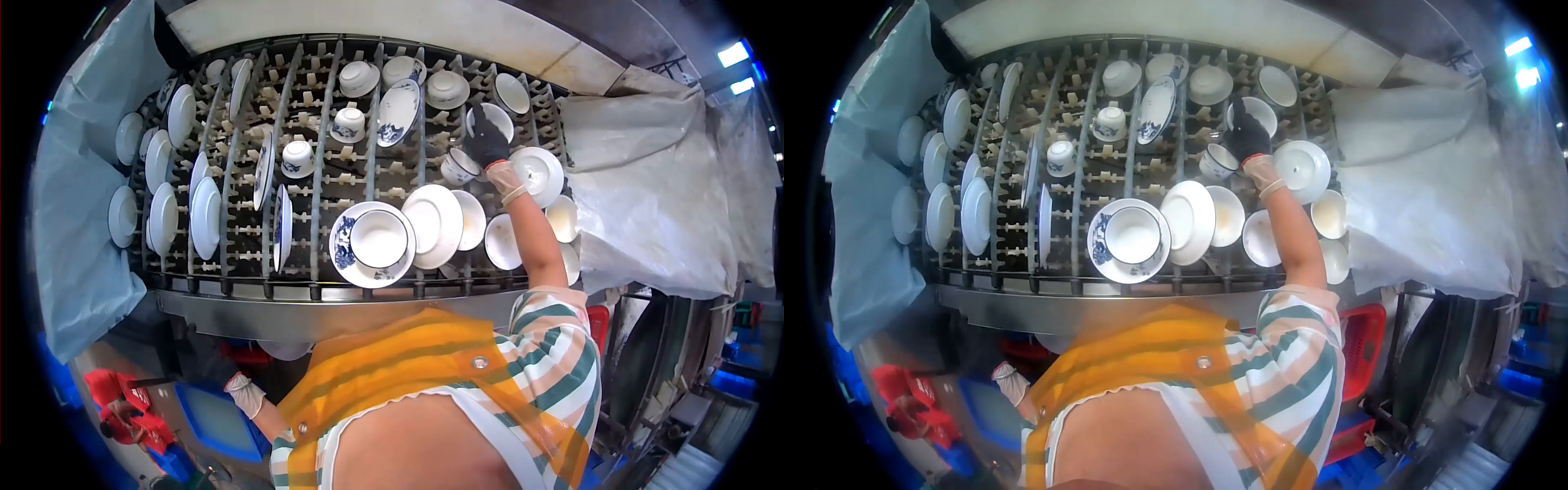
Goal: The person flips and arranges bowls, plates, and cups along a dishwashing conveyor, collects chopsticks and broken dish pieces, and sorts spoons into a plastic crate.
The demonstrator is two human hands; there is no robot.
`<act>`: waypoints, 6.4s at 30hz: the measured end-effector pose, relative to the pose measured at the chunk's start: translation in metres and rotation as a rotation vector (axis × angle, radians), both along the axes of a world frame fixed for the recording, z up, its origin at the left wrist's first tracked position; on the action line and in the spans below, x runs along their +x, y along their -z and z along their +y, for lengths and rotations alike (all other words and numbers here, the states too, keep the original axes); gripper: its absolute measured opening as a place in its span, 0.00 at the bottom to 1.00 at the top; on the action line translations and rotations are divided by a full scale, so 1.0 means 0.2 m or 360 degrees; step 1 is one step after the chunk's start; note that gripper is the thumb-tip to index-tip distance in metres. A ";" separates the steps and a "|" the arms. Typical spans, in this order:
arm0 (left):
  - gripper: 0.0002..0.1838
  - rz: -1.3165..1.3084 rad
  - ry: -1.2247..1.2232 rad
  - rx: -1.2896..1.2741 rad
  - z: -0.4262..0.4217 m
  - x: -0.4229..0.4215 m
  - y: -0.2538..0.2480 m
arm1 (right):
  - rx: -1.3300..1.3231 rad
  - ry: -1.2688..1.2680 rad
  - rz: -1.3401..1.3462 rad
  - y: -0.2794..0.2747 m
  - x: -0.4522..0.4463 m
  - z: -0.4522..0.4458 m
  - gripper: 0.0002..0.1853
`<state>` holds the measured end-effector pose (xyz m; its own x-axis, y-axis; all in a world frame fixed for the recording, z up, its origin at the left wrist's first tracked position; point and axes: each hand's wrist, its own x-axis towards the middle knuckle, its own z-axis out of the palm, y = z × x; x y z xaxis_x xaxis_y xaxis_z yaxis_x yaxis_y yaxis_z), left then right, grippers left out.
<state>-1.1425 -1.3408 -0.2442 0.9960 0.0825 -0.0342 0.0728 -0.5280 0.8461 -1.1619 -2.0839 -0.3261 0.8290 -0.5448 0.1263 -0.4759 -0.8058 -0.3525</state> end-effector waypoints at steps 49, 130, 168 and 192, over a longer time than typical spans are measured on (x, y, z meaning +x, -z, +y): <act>0.16 0.0062 0.0774 -0.0184 -1.72 0.17 -0.43 | 0.0928 -0.1020 0.0124 -0.29 -0.25 0.54 0.39; 0.16 0.0177 0.0376 -0.2601 -1.50 -0.69 0.21 | -0.0135 -0.1171 -0.0441 -0.60 -1.07 -0.14 0.15; 0.14 -0.0093 0.0092 -0.1722 -1.63 -0.83 0.42 | -0.0076 -0.0041 -0.0245 -0.12 -0.56 -1.22 0.29; 0.32 0.0388 0.1182 -0.2266 -1.62 -0.85 0.59 | 0.0339 -0.0264 -0.0109 0.26 -0.97 -1.87 0.23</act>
